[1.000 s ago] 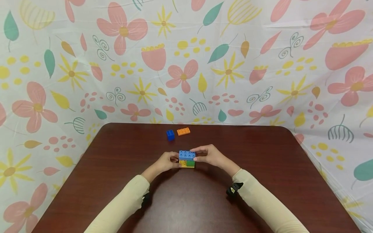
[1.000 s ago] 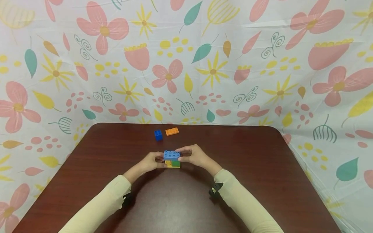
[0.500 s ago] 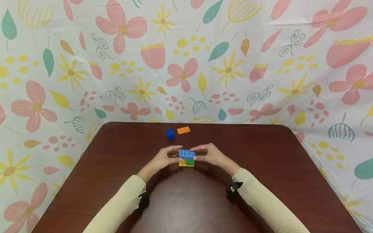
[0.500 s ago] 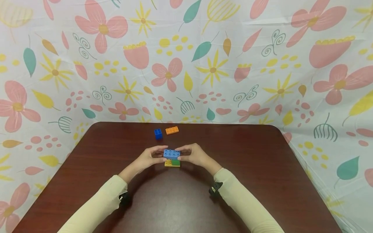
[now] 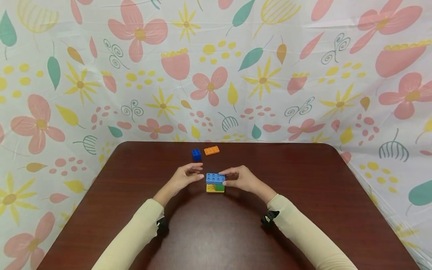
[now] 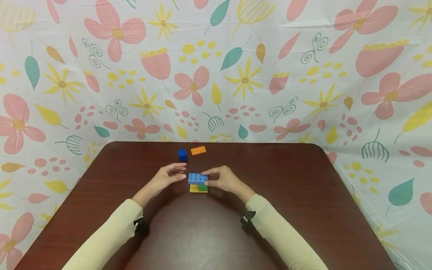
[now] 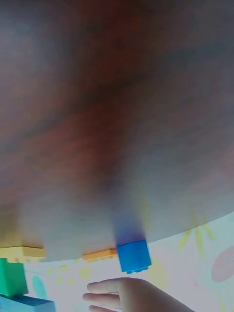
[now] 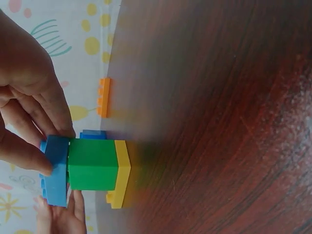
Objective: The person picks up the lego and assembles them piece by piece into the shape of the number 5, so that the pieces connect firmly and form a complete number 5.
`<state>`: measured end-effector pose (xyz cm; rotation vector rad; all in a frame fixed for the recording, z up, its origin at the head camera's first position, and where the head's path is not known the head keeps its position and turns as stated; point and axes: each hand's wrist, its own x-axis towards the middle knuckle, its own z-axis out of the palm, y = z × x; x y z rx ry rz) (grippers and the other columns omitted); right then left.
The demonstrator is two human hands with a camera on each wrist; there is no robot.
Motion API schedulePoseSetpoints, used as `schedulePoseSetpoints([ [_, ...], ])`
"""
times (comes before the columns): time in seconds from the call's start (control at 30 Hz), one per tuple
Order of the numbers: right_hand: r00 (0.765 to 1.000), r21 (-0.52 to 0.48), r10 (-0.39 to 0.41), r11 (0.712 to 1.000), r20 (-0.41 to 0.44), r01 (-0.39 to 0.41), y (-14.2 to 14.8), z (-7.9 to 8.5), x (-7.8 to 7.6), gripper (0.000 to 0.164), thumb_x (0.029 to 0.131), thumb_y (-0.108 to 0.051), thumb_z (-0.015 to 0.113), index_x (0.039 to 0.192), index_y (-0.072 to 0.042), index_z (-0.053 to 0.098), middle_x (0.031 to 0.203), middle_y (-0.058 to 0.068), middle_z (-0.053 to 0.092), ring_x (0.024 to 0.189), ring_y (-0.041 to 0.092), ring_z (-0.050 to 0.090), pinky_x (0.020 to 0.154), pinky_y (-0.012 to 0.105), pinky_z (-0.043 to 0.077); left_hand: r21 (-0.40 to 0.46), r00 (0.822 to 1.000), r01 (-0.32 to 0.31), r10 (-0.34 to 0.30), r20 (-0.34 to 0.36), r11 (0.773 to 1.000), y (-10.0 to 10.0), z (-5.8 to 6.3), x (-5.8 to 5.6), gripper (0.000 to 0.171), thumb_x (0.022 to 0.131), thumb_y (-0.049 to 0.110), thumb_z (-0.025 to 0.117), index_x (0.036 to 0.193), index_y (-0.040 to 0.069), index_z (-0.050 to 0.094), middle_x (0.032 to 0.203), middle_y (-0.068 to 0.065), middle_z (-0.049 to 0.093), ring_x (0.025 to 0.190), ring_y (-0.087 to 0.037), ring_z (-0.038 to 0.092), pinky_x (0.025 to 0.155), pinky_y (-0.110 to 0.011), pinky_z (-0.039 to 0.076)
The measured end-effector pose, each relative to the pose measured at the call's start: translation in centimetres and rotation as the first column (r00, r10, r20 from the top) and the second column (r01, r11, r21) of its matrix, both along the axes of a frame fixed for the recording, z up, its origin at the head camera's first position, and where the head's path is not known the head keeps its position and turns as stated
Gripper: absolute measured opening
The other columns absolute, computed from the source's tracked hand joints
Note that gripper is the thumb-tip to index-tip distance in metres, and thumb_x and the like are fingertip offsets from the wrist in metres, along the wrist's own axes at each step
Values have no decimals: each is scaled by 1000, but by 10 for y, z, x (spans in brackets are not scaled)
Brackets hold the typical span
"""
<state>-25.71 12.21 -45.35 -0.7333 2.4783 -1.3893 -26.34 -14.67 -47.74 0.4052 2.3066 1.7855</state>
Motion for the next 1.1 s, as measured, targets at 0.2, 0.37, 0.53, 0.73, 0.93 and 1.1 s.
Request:
schedulePoseSetpoints([
  [0.2,1000,-12,22,1000,-16,-22,2,-5,-3,33,84,-13,76,116,-8,71,114,12,68,103,28,65,81,40,55,18,995,-96,97,-35,995,-7,0,-12,48,90,17,70,133,1,55,125,-24,58,112,-30,57,95,-40,48],
  [0.37,1000,18,-5,1000,-6,5,4,-6,-1,34,83,-16,76,117,-14,71,117,10,67,106,27,63,83,38,54,24,987,-156,157,-39,987,-9,3,-19,47,90,17,69,132,0,56,122,-19,61,112,-28,57,95,-40,48],
  [0.53,999,30,-39,999,-12,40,4,-5,0,35,81,-23,79,115,-17,72,117,7,67,107,24,63,87,39,53,19,979,-201,202,-35,979,-11,4,-25,45,90,17,70,130,1,58,119,-15,63,112,-28,56,96,-40,48],
  [0.73,998,1,-65,998,-3,65,0,-7,-1,38,81,-23,79,117,-14,71,116,7,67,104,24,63,85,37,54,22,979,-200,200,-34,980,-9,9,-29,46,91,15,68,132,-1,55,125,-22,59,115,-32,54,97,-41,47],
  [0.93,999,-15,-32,999,-34,31,-3,-8,-1,38,82,-22,78,118,-12,70,115,8,67,103,23,63,84,36,55,37,966,-255,256,-39,966,-5,8,-39,41,91,12,68,129,1,58,123,-21,60,113,-30,56,95,-39,48],
  [1.1,998,-3,-18,1000,-60,18,-5,-6,-2,36,81,-21,79,116,-12,71,112,5,68,100,21,64,82,34,55,53,951,-302,304,-48,952,-3,10,-44,39,90,9,68,127,-1,59,119,-19,62,112,-31,56,98,-40,47],
])
